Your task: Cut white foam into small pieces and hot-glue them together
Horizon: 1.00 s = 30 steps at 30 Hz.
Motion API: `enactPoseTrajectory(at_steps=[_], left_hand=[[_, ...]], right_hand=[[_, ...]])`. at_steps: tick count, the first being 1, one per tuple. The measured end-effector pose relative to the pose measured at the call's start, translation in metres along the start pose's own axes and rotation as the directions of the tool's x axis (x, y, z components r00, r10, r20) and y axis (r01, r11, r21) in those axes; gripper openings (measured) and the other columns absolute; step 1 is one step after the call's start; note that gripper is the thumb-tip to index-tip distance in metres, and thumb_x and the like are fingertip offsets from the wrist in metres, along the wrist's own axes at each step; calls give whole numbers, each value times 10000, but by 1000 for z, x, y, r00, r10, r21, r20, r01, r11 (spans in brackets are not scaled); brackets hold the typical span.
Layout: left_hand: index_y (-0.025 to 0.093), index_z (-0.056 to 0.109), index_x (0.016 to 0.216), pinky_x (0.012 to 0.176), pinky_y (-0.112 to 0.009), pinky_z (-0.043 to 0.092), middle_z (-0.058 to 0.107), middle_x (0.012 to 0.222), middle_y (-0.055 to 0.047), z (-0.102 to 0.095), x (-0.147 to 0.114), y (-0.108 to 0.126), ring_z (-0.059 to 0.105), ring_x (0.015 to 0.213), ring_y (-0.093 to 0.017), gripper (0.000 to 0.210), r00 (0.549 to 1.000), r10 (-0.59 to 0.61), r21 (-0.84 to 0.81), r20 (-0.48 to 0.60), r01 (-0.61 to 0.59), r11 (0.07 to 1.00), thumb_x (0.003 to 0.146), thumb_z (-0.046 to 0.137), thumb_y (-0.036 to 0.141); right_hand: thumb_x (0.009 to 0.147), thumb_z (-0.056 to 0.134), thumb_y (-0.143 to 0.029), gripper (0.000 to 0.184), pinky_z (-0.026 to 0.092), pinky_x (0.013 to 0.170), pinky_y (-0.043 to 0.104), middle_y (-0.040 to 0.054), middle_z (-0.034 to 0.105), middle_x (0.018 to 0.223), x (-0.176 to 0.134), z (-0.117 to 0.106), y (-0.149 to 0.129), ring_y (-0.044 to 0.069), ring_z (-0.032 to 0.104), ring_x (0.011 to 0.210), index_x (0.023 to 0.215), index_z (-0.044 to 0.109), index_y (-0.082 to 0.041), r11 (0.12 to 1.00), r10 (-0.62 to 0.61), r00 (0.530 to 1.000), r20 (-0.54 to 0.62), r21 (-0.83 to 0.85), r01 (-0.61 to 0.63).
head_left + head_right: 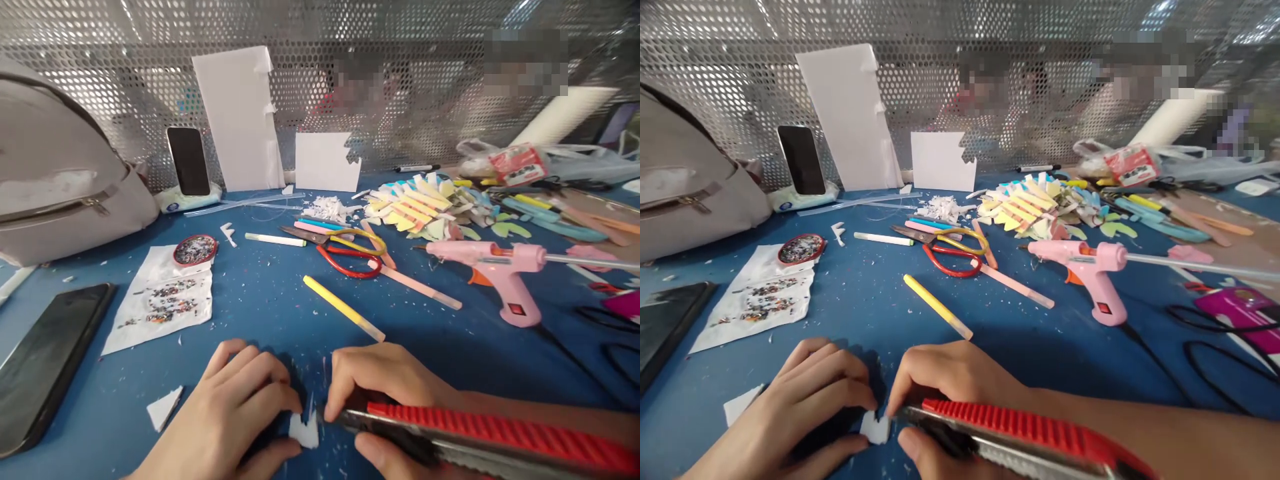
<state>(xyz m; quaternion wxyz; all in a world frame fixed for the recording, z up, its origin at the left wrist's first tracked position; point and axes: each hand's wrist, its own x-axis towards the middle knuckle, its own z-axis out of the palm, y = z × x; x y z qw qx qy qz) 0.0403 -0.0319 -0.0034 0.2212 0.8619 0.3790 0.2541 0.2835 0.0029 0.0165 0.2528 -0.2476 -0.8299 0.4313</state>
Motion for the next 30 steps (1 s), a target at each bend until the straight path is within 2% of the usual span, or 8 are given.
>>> enactPoseTrajectory(at_steps=[4, 7, 9, 12, 17, 21, 25, 30], left_hand=[[275, 583, 1061, 914, -309, 365, 692, 943, 24, -7, -3, 2, 605, 828, -148, 134, 1000, -14, 55, 18, 13, 998, 981, 486, 229], [280, 589, 1035, 917, -316, 374, 716, 950, 34, -12, -3, 5, 622, 813, -146, 155, 1000, -19, 119, -8, 20, 993, 999, 446, 231], [279, 604, 1025, 882, -319, 403, 708, 927, 24, -10, 0, 5, 623, 803, -163, 133, 998, -54, 172, -33, 59, 983, 959, 539, 374], [279, 619, 1008, 848, -331, 431, 683, 896, 4, -2, 4, 5, 607, 778, -183, 309, 998, -58, 150, -36, 62, 987, 865, 610, 553], [262, 556, 909, 760, -271, 464, 681, 886, 25, -2, 8, 7, 615, 788, -151, 92, 998, -47, -94, 51, 52, 994, 900, 640, 299], [265, 518, 961, 711, -198, 476, 667, 865, 38, -7, 8, 13, 618, 749, -109, 156, 996, -80, -142, 49, 87, 986, 930, 527, 112], [264, 520, 1054, 717, -210, 480, 683, 911, 27, -8, 6, 13, 623, 767, -118, 198, 999, -31, -103, 14, 33, 994, 924, 540, 116], [281, 538, 1075, 788, -275, 454, 696, 925, 28, -16, 0, 6, 623, 807, -148, 198, 1000, -3, -19, -19, 3, 1000, 905, 639, 278]], right_hand=[[814, 537, -211, 166, 458, 603, 257, 26, 638, 749, 0, 1, 5, 157, 607, 651, 972, 576, -240, 997, -31, 997, -65, -70, 26], [787, 575, -218, 198, 460, 558, 232, 13, 659, 747, 2, -1, 11, 141, 616, 613, 981, 564, -253, 986, -166, 986, -28, -7, 166], [788, 586, -205, 196, 458, 555, 231, 1, 655, 738, 3, -2, 11, 133, 604, 595, 976, 572, -260, 992, -126, 991, -49, 5, 127], [806, 560, -169, 149, 424, 527, 247, -5, 614, 686, 3, -2, 8, 128, 556, 559, 923, 587, -258, 1000, 2, 981, -195, 14, 1], [862, 522, -243, 71, 388, 493, 251, -8, 560, 651, 2, -1, 4, 118, 507, 528, 863, 592, -249, 972, 201, 934, -295, 177, -153], [856, 537, -227, 53, 370, 500, 264, -11, 560, 650, 3, -2, 2, 118, 502, 534, 849, 587, -245, 966, 193, 939, -285, 225, -130], [841, 541, -208, 55, 383, 523, 272, 0, 572, 683, 1, -2, 1, 125, 514, 563, 853, 588, -233, 978, 156, 947, -281, 177, -109], [821, 542, -221, 73, 388, 509, 265, -7, 560, 686, -6, -1, 2, 127, 519, 550, 887, 554, -249, 994, 81, 966, -246, 87, -61]])
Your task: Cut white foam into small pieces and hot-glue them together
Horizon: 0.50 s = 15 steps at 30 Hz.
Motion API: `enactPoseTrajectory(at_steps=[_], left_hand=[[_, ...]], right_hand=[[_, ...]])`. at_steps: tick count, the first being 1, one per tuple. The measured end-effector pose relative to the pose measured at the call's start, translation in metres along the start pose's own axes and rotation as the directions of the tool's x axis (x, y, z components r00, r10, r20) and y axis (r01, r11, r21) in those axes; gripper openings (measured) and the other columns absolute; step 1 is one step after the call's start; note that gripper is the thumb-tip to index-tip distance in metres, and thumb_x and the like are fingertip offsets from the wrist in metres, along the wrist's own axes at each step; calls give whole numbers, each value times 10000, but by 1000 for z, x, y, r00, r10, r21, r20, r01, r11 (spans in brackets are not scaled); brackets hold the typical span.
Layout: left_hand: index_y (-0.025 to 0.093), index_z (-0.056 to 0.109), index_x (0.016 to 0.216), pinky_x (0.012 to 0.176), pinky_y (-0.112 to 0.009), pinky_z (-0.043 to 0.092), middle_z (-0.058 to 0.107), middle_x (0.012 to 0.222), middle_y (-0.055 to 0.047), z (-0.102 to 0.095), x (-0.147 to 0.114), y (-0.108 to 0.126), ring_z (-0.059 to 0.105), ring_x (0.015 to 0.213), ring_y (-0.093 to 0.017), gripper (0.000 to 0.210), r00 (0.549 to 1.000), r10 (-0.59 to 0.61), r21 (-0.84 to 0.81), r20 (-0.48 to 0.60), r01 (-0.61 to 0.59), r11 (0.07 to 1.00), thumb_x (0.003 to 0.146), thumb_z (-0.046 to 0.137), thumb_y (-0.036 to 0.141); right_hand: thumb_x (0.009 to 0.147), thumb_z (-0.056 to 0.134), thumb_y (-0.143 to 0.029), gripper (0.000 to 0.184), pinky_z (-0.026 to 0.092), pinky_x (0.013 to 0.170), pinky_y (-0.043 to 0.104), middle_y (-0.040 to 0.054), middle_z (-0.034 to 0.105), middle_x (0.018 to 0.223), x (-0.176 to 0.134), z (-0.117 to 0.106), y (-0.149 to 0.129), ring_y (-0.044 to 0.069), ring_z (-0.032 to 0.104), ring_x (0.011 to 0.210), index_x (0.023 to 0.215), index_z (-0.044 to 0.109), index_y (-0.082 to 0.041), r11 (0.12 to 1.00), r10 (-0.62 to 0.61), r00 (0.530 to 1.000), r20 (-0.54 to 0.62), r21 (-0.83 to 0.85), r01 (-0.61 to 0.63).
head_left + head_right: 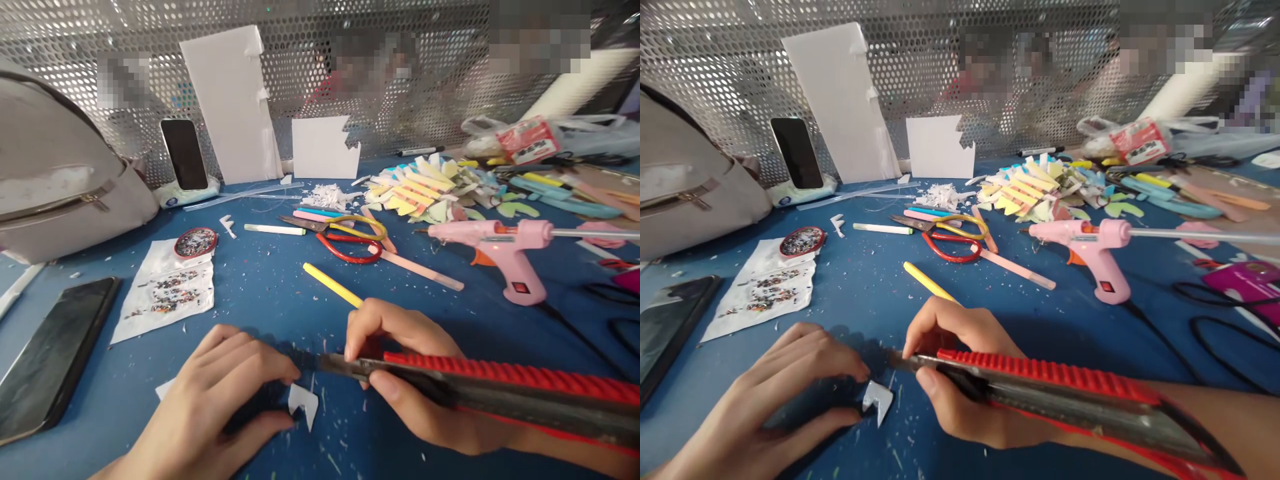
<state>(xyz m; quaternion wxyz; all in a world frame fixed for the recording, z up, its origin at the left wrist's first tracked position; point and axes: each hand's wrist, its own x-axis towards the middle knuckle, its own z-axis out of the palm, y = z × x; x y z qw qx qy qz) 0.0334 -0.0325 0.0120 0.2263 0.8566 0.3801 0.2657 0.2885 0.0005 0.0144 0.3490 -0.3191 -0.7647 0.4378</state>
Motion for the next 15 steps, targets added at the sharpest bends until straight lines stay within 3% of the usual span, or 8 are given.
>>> enactPoseTrajectory(at_steps=[5, 9, 15], left_hand=[[306, 580, 1081, 835, -306, 436, 663, 1080, 1, -2, -2, -1, 596, 931, -184, 242, 996, -80, 110, 46, 75, 991, 870, 676, 376], [273, 623, 946, 834, -315, 426, 627, 1088, -15, 2, -1, 0, 569, 935, -187, 111, 992, -96, 147, 84, 83, 986, 862, 687, 307], [255, 619, 833, 831, -308, 395, 633, 1083, 17, 7, -3, 2, 560, 924, -163, 81, 992, -115, 62, 42, 112, 992, 857, 695, 269]], right_hand=[[790, 550, -201, 147, 394, 535, 261, -23, 557, 656, -2, 2, 0, 125, 503, 537, 922, 505, -249, 986, -119, 981, 153, -94, 135], [788, 541, -205, 158, 425, 553, 234, -14, 591, 666, 0, 5, 3, 127, 558, 580, 946, 530, -204, 955, -254, 948, 191, -104, 277], [820, 548, -216, 133, 445, 572, 220, -2, 625, 701, 2, 5, 1, 121, 575, 594, 949, 541, -184, 946, -246, 937, 248, -148, 287]])
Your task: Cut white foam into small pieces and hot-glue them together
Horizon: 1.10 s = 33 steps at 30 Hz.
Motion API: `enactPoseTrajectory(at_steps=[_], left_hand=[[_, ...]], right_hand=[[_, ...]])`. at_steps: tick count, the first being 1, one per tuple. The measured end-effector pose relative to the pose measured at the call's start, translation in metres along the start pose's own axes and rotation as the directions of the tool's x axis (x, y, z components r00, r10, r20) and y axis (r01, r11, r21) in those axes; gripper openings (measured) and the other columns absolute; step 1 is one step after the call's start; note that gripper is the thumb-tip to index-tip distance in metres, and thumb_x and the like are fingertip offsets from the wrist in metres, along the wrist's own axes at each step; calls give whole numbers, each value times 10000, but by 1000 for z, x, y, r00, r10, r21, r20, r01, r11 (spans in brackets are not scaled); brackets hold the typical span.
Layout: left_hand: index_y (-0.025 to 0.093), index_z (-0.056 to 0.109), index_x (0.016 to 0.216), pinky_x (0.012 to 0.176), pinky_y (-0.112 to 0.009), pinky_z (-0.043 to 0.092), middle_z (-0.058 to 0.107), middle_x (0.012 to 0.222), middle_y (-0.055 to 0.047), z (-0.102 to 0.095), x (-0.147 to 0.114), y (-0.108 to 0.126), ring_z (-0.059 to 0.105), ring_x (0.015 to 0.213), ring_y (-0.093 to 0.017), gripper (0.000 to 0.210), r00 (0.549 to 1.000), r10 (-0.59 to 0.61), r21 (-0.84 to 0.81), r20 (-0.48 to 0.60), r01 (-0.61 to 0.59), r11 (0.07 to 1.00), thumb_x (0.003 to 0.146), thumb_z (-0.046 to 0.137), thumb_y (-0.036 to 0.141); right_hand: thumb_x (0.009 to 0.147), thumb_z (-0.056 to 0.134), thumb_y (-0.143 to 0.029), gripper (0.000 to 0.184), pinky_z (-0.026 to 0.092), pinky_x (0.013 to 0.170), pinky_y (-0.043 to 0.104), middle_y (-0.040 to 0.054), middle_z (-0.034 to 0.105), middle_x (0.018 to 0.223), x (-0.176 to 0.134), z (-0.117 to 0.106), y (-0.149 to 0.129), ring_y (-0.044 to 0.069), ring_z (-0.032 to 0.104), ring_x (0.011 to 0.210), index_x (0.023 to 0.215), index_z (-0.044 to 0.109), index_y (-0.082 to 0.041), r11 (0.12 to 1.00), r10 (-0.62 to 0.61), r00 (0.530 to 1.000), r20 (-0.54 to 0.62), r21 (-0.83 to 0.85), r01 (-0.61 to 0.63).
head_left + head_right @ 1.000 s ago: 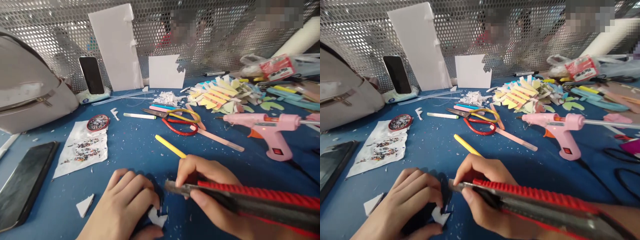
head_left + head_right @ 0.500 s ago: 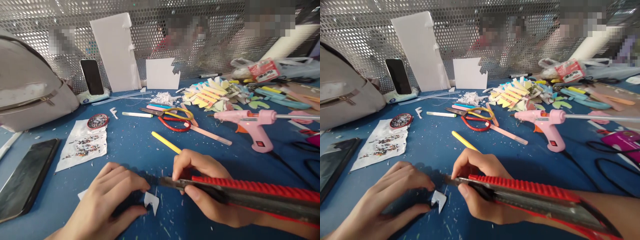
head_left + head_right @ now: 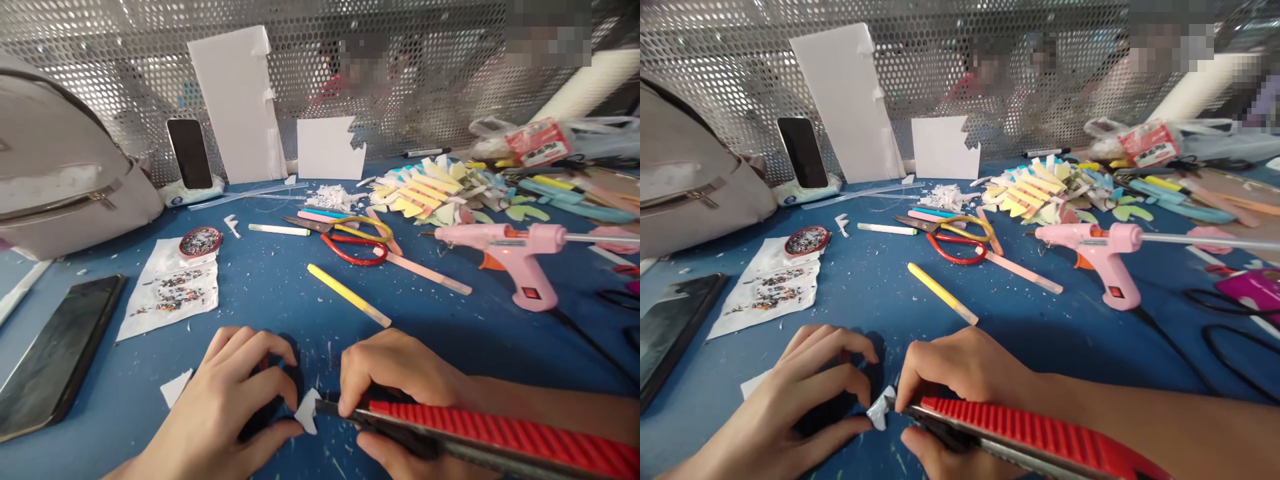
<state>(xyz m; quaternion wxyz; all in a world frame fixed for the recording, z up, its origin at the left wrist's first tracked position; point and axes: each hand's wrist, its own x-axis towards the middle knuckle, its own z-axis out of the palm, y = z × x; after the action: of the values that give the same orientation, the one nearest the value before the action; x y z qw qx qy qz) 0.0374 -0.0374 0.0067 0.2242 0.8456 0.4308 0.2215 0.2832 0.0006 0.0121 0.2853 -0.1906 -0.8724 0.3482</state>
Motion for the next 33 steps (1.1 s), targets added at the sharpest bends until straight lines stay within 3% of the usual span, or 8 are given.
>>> enactPoseTrajectory(at_steps=[6, 11, 17, 21, 26, 33], left_hand=[[269, 646, 834, 838, -273, 386, 665, 1045, 60, 2, 2, 3, 578, 882, -125, 75, 998, 0, -65, -57, -3, 998, 862, 699, 314], [273, 657, 1061, 825, -275, 409, 677, 1101, 20, 4, 4, -2, 591, 908, -146, 259, 990, 87, -42, -106, -92, 995, 832, 727, 371], [319, 666, 1006, 877, -296, 400, 658, 1152, 49, 3, 4, 4, 578, 931, -147, 185, 999, -16, -28, -47, 15, 999, 845, 707, 400], [312, 644, 1033, 879, -316, 393, 641, 1165, 38, 3, 3, 3, 564, 941, -158, 216, 1000, -1, -13, -25, 1, 1000, 834, 726, 336], [281, 624, 1067, 851, -347, 401, 621, 1174, -8, 2, 4, 0, 564, 928, -182, 266, 997, 79, 45, 26, -80, 996, 824, 731, 302], [279, 642, 1032, 889, -355, 394, 634, 1167, -6, -3, 5, 9, 565, 963, -189, 251, 999, 27, 104, 46, -32, 994, 811, 752, 320]], right_hand=[[817, 536, -206, 131, 431, 575, 233, -5, 614, 691, -1, 1, 1, 125, 569, 587, 946, 537, -182, 1000, -16, 1000, 6, -15, 16], [834, 535, -227, 123, 448, 599, 241, -13, 597, 680, -1, 4, 5, 126, 571, 587, 948, 536, -182, 999, -28, 1000, -7, 15, 28], [817, 549, -189, 181, 467, 612, 223, 2, 615, 729, 0, 2, 9, 122, 602, 623, 995, 519, -175, 995, -101, 995, -6, 16, 101], [849, 532, -209, 154, 462, 594, 212, 4, 624, 737, 0, 4, 9, 114, 601, 617, 999, 516, -180, 992, -125, 992, -10, 27, 126], [865, 534, -216, 108, 436, 596, 229, -16, 600, 708, -1, 9, 6, 107, 581, 593, 968, 515, -188, 997, -68, 990, -124, 27, 72], [899, 526, -235, 105, 442, 576, 221, 1, 626, 722, 1, 2, 13, 108, 604, 608, 973, 520, -160, 961, -271, 962, 29, -43, 272]])
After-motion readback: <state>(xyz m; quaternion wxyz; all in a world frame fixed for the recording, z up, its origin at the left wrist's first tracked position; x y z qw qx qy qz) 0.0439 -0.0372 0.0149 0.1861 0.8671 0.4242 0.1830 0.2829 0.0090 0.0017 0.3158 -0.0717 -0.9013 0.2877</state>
